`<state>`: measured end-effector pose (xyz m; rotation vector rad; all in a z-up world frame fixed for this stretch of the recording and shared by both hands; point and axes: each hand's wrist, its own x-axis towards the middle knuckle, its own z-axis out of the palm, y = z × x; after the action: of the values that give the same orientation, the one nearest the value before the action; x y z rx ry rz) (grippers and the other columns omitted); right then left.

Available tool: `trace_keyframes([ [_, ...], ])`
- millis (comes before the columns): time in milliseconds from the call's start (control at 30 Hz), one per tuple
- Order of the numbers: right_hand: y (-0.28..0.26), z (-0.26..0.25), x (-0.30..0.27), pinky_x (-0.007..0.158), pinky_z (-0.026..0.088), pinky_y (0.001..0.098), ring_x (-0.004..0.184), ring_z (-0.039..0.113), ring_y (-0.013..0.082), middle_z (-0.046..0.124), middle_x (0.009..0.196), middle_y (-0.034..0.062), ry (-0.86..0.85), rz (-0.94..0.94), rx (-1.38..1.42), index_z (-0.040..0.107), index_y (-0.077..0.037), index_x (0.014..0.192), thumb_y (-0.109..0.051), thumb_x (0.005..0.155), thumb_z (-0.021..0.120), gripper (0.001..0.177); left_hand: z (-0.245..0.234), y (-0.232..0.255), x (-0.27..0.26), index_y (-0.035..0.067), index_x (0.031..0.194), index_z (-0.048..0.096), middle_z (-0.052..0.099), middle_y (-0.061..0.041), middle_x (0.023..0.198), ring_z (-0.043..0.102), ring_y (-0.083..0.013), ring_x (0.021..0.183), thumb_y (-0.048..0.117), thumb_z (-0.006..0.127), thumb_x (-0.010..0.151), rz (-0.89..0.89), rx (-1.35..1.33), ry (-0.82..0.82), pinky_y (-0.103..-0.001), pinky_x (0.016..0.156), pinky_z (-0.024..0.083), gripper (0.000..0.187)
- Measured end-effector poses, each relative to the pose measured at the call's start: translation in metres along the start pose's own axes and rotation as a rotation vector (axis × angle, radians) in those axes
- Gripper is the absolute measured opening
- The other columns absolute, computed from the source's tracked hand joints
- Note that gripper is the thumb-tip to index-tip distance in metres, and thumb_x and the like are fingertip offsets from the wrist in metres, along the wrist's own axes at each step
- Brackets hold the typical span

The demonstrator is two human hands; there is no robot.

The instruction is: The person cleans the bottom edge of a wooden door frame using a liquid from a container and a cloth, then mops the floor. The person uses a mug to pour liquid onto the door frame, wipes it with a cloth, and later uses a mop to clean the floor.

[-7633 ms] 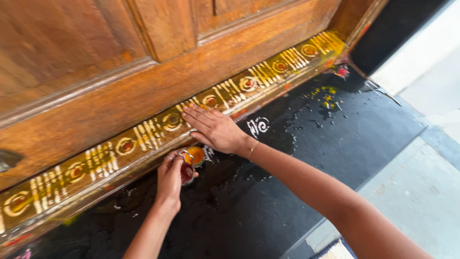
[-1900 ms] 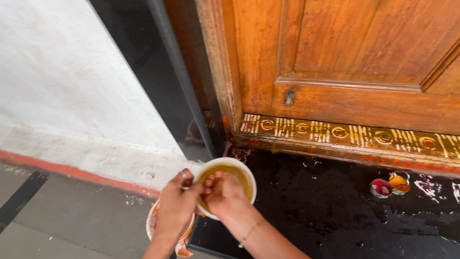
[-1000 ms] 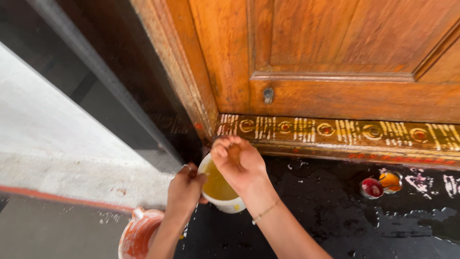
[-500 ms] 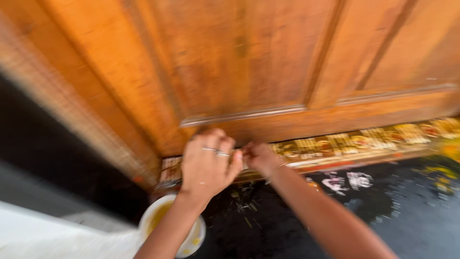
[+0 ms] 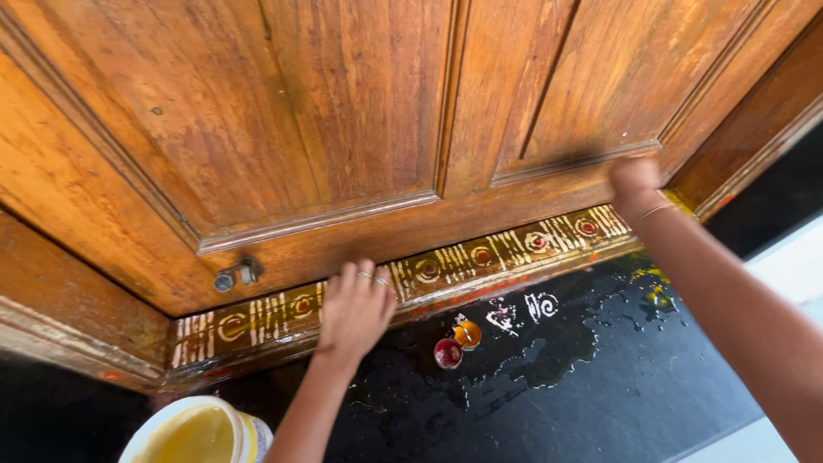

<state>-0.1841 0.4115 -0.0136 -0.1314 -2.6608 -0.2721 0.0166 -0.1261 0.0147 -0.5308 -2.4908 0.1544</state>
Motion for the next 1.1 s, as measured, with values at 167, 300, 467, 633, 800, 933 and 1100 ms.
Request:
trace_keyframes([
  [167, -0.192, -0.024, -0.099, 0.075, 0.060, 0.0391, 0.087, 0.068, 0.0247, 0.070, 0.093, 0.0127, -0.453, 0.211, 1.474, 0.066, -0.002, 0.103, -0.012, 0.100, 0.057, 0.015, -0.042, -0.031, 0.049, 0.008, 0.112, 0.062, 0.064, -0.011, 0.093, 0.068, -0.0232, 0.075, 0.043, 0.035, 0.110, -0.437, -0.462, -0.477, -0.039, 0.065, 0.058, 0.045],
  [300, -0.394, -0.176, -0.214, 0.076, 0.062, 0.0362, 0.085, 0.069, 0.0228, 0.068, 0.094, 0.0124, -1.049, 0.424, 1.988, 0.063, 0.003, 0.111, -0.014, 0.102, 0.050, 0.023, -0.069, -0.064, 0.058, 0.015, 0.125, 0.064, 0.070, -0.012, 0.111, 0.065, -0.0298, 0.102, 0.061, 0.038, 0.101, -0.453, -0.699, -0.617, -0.047, 0.089, 0.053, 0.058],
  [467, -0.505, -0.234, -0.254, 0.076, 0.061, 0.0339, 0.083, 0.070, 0.0180, 0.072, 0.097, 0.0080, -1.428, 0.443, 2.069, 0.064, 0.000, 0.114, -0.013, 0.103, 0.049, 0.022, -0.040, -0.095, 0.032, 0.010, 0.128, 0.067, 0.069, -0.013, 0.129, 0.064, -0.0277, 0.118, 0.069, 0.047, 0.093, -0.269, -0.786, -0.822, -0.044, 0.101, 0.049, 0.072],
  [633, -0.539, -0.239, -0.267, 0.070, 0.053, 0.0387, 0.081, 0.065, 0.0201, 0.070, 0.102, 0.0111, -1.458, 0.257, 2.085, 0.064, -0.003, 0.115, -0.013, 0.103, 0.060, 0.016, -0.015, -0.118, 0.008, 0.007, 0.131, 0.064, 0.076, -0.011, 0.122, 0.072, -0.0237, 0.099, 0.060, 0.050, 0.093, -0.273, -0.821, -1.084, -0.043, 0.092, 0.056, 0.066],
  [800, -0.550, -0.258, -0.268, 0.077, 0.061, 0.0404, 0.086, 0.072, 0.0221, 0.073, 0.104, 0.0122, -1.738, 0.277, 2.045, 0.066, -0.002, 0.111, -0.019, 0.100, 0.055, 0.023, -0.021, -0.146, -0.002, 0.007, 0.135, 0.060, 0.073, -0.010, 0.126, 0.072, -0.0212, 0.102, 0.057, 0.052, 0.094, -0.306, -0.803, -1.066, -0.041, 0.096, 0.054, 0.066],
  [933, -0.605, -0.239, -0.301, 0.079, 0.061, 0.0410, 0.088, 0.071, 0.0231, 0.073, 0.103, 0.0121, -1.712, 0.435, 2.213, 0.066, -0.003, 0.110, -0.021, 0.101, 0.054, 0.023, -0.018, -0.155, -0.005, 0.006, 0.137, 0.060, 0.072, -0.011, 0.128, 0.072, -0.0212, 0.103, 0.053, 0.052, 0.093, -0.306, -0.845, -1.096, -0.041, 0.098, 0.054, 0.065],
  [1100, -0.646, -0.214, -0.326, 0.081, 0.060, 0.0418, 0.089, 0.070, 0.0244, 0.073, 0.103, 0.0121, -1.692, 0.582, 2.343, 0.066, -0.003, 0.110, -0.022, 0.103, 0.052, 0.025, -0.032, -0.153, -0.011, 0.007, 0.133, 0.061, 0.074, -0.009, 0.126, 0.072, -0.0210, 0.103, 0.053, 0.053, 0.092, -0.313, -0.796, -1.097, -0.042, 0.098, 0.053, 0.063],
])
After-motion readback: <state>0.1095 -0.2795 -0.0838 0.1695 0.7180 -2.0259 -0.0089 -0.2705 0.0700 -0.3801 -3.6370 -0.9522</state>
